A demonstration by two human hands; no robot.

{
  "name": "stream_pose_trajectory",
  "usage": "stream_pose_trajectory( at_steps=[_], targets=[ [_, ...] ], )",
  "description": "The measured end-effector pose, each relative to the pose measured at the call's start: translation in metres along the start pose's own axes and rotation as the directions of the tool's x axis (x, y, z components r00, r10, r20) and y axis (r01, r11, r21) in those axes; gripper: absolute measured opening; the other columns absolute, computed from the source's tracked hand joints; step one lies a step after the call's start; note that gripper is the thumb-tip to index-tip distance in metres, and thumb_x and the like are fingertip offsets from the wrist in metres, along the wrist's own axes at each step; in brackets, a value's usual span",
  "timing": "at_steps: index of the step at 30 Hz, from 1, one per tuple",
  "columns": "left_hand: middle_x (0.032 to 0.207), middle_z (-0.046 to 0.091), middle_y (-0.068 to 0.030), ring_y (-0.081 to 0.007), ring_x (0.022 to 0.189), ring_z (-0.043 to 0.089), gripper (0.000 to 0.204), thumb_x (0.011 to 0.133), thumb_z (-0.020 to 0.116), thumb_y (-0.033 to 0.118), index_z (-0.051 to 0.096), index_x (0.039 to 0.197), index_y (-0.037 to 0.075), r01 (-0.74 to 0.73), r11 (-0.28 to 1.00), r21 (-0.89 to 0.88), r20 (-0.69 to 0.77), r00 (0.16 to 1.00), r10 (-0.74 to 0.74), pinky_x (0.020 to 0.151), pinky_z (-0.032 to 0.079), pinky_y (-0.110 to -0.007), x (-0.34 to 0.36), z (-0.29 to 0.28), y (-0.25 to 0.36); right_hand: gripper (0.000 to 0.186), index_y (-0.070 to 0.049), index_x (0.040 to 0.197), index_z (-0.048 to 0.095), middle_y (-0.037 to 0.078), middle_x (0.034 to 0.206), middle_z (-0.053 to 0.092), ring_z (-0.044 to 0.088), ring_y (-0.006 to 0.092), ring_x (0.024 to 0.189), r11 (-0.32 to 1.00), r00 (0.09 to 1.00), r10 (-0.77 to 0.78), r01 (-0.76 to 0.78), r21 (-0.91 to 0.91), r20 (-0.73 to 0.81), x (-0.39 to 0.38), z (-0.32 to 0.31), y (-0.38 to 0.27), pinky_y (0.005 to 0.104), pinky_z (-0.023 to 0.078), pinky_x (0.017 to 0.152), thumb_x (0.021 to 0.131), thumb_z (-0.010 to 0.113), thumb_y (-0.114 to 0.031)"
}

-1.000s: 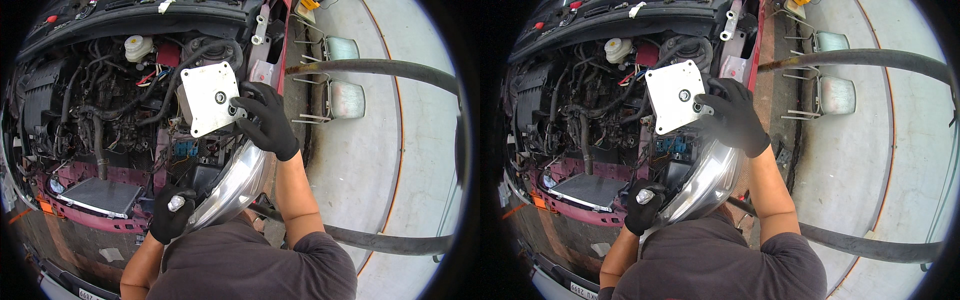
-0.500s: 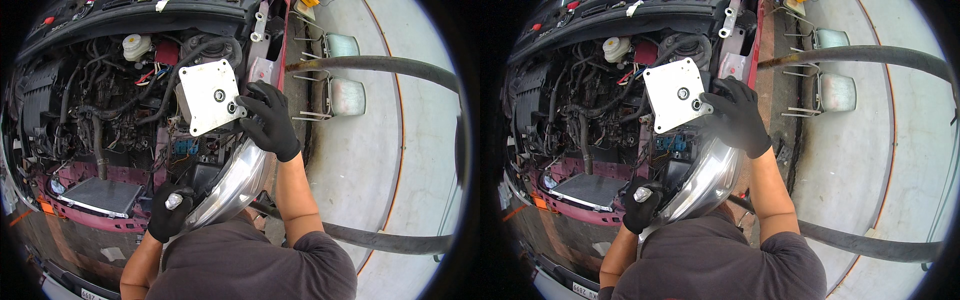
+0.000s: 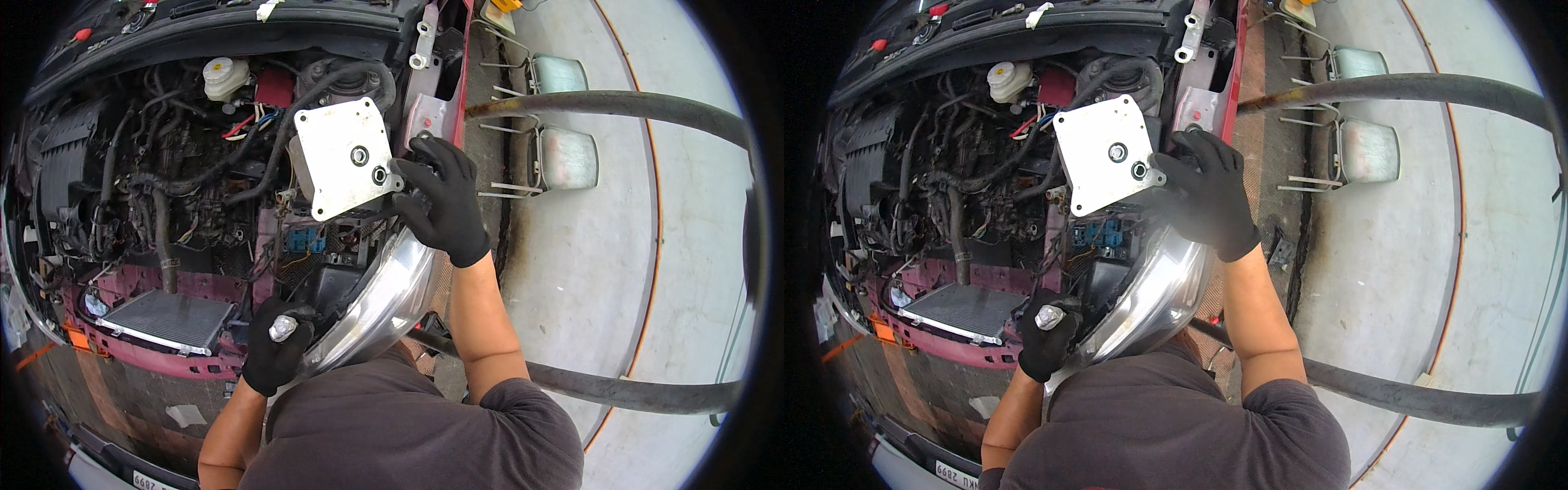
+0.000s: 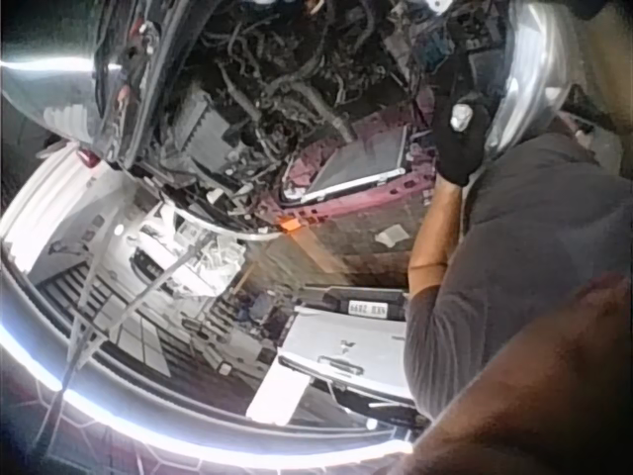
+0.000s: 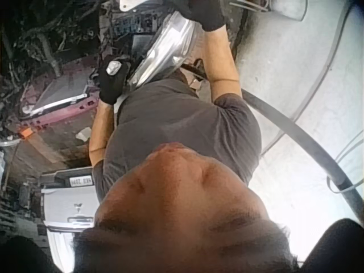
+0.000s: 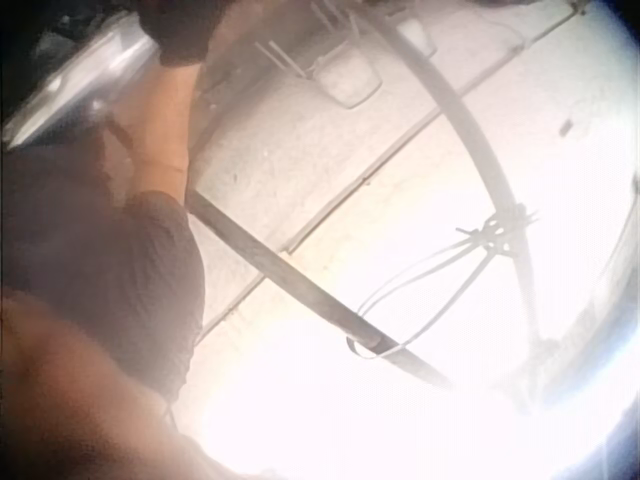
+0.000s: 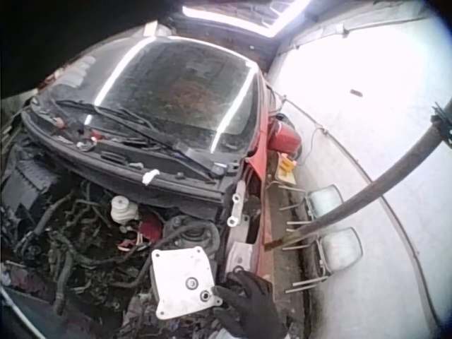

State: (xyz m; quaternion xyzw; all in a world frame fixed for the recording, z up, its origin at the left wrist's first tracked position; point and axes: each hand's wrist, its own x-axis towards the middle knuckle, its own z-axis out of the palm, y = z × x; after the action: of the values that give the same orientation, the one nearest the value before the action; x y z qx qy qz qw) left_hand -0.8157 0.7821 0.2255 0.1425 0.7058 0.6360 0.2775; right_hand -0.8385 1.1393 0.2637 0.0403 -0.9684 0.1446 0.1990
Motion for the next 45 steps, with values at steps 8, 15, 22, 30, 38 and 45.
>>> stream_pose_trajectory(
  at_steps=[8,15,22,30,38,45],
  targets=[
    [0.095,0.065,-0.0106,-0.0225,0.085,0.063,0.024,0.083,0.069,0.001,0.069,0.107,0.003,0.006,1.0,-0.02,-0.004,1.0,-0.006,0.079,0.049,-0.036,0.0,-0.002,0.002,0.049,-0.018,0.125,0.072,0.017,0.14,0.058,0.049,0.0411,0.132,0.999,0.999,0.0,-0.001,-0.041,-0.033,-0.007,-0.001,-0.003,0.0511,0.036,0.11,0.078,0.077,-0.03],
    [0.096,0.067,-0.0112,-0.0226,0.086,0.064,0.023,0.083,0.069,0.0,0.069,0.106,0.002,0.016,1.0,-0.023,-0.018,1.0,-0.016,0.08,0.05,-0.036,0.0,-0.001,0.002,0.049,-0.017,0.124,0.072,0.018,0.14,0.058,0.049,0.0412,0.133,1.0,0.999,-0.008,0.007,-0.03,-0.048,-0.005,0.002,-0.008,0.0511,0.038,0.11,0.077,0.079,-0.029],
    [0.097,0.067,-0.0108,-0.0227,0.087,0.065,0.022,0.084,0.069,0.002,0.069,0.106,0.002,-0.009,1.0,-0.005,-0.022,1.0,0.009,0.08,0.05,-0.036,0.0,-0.005,-0.002,0.046,-0.021,0.122,0.072,0.011,0.136,0.06,0.052,0.0377,0.13,0.998,0.997,0.028,-0.032,-0.051,-0.078,-0.008,0.002,-0.011,0.0516,0.04,0.108,0.077,0.079,-0.033],
    [0.096,0.066,-0.0094,-0.02,0.086,0.065,0.02,0.086,0.069,0.002,0.069,0.106,0.002,0.029,0.999,-0.018,-0.028,0.999,-0.03,0.079,0.051,-0.034,0.001,-0.003,0.004,0.052,-0.018,0.129,0.07,0.018,0.138,0.058,0.049,0.0411,0.132,0.997,0.997,0.041,-0.045,-0.058,-0.07,-0.003,0.004,-0.013,0.052,0.037,0.11,0.08,0.076,-0.036],
    [0.095,0.066,-0.0093,-0.0197,0.085,0.065,0.021,0.085,0.069,0.001,0.069,0.106,0.003,-0.001,1.0,-0.009,-0.044,0.999,0.001,0.078,0.051,-0.034,-0.002,-0.006,-0.008,0.054,-0.019,0.132,0.069,0.018,0.138,0.057,0.048,0.0421,0.133,0.995,0.997,0.076,-0.076,-0.062,-0.016,0.005,0.002,-0.025,0.0532,0.037,0.111,0.081,0.075,-0.037],
    [0.095,0.067,-0.0093,-0.0199,0.084,0.064,0.021,0.084,0.069,0.001,0.07,0.106,0.003,0.002,1.0,-0.021,-0.052,0.999,-0.003,0.077,0.051,-0.035,-0.004,-0.008,-0.009,0.054,-0.022,0.133,0.068,0.017,0.14,0.056,0.046,0.0425,0.135,0.995,0.997,0.079,-0.078,-0.067,0.006,0.005,0.003,-0.031,0.0547,0.036,0.112,0.082,0.075,-0.037]
  ],
)
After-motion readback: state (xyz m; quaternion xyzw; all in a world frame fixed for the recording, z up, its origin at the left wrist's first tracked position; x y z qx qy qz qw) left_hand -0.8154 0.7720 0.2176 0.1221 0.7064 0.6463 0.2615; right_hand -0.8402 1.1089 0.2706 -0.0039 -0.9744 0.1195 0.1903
